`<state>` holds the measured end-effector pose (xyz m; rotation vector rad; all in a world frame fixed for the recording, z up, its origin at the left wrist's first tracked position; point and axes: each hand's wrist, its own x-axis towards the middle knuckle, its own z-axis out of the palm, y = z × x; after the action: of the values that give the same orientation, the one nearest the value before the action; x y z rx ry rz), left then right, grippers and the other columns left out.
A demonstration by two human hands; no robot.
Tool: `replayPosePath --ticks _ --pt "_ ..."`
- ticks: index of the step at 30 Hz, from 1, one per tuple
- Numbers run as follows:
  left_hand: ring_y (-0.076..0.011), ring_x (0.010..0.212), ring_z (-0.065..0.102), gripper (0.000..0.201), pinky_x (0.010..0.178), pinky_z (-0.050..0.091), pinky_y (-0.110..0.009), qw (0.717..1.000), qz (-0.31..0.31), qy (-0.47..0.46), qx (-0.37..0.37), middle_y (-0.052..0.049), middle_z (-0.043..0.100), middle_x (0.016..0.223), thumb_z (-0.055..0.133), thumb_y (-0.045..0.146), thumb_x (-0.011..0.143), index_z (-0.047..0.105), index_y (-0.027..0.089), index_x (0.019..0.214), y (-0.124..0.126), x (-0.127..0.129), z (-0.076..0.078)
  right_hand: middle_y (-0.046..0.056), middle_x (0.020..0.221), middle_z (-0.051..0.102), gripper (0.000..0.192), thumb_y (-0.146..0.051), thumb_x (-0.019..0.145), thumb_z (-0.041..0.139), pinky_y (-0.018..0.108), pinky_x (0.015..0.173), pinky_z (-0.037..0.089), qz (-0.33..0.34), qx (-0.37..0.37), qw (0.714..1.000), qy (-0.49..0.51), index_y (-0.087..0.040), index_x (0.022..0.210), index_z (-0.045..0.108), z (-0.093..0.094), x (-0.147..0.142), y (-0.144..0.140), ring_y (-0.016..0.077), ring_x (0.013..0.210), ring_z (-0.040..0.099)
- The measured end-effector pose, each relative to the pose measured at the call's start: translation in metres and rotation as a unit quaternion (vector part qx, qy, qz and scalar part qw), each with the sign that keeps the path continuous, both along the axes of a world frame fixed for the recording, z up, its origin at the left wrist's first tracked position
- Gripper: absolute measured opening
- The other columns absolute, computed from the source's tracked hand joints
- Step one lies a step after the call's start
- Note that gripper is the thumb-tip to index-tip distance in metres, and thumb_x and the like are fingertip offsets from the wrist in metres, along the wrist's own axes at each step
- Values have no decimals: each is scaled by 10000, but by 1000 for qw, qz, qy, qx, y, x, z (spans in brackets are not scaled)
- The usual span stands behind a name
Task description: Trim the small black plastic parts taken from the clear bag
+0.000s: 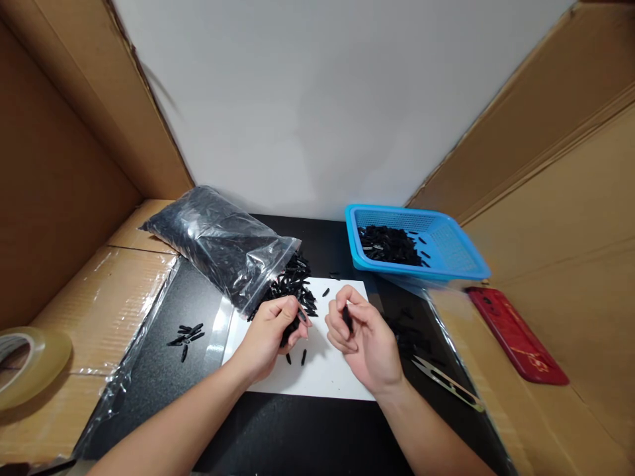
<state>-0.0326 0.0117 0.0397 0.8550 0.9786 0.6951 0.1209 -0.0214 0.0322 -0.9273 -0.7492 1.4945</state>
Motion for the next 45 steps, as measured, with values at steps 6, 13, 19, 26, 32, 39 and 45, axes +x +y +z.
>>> replayPosePath --ticks 6,13,19,26,32,39,45 --pt "-59 445 317 527 398 129 -170 1000 -2 0 9 16 517 533 693 665 704 590 150 660 1 -1 -4 -84 567 400 249 -411 797 683 219 444 247 -12 38 979 -198 -206 771 545 -5 -6 -1 80 453 286" --pt "-56 465 347 503 402 152 -163 1000 -4 -10 16 5 544 591 696 630 726 575 147 659 1 -1 -5 -98 521 261 162 -280 832 638 242 489 270 -70 114 910 -393 -163 873 743 -4 -7 -6 93 470 274" --pt "-54 452 358 329 402 144 -151 997 32 -43 -60 12 544 597 564 461 842 668 150 818 4 -4 3 -89 513 259 177 -308 833 647 244 465 260 -97 115 902 -405 -177 843 766 -2 -4 -6 94 459 264" --pt "-54 497 425 251 423 224 -136 994 12 -51 -100 -8 591 681 608 254 784 697 156 997 9 -7 6 -73 503 320 212 -344 842 635 250 467 273 -96 107 909 -391 -168 789 742 -3 -2 -6 101 466 291" --pt "-46 491 392 296 393 167 -138 994 -14 -76 -77 6 586 678 721 370 808 630 169 1005 7 -6 5 -36 513 438 237 -358 839 633 249 472 310 -103 97 916 -374 -168 742 738 -2 0 -6 115 489 357" --pt "-25 479 365 328 387 158 -137 994 -42 -91 -51 0 583 696 712 420 827 654 124 955 6 -6 3 -50 509 404 220 -345 838 646 248 459 256 -92 85 936 -330 -175 707 698 -1 0 -7 99 476 305" --pt "-22 459 345 386 393 150 -140 997 -34 -61 -23 1 616 667 751 478 772 555 146 749 5 -5 0 -92 481 391 238 -405 831 604 205 386 144 -15 -9 999 37 -211 714 531 -3 4 1 55 381 167"
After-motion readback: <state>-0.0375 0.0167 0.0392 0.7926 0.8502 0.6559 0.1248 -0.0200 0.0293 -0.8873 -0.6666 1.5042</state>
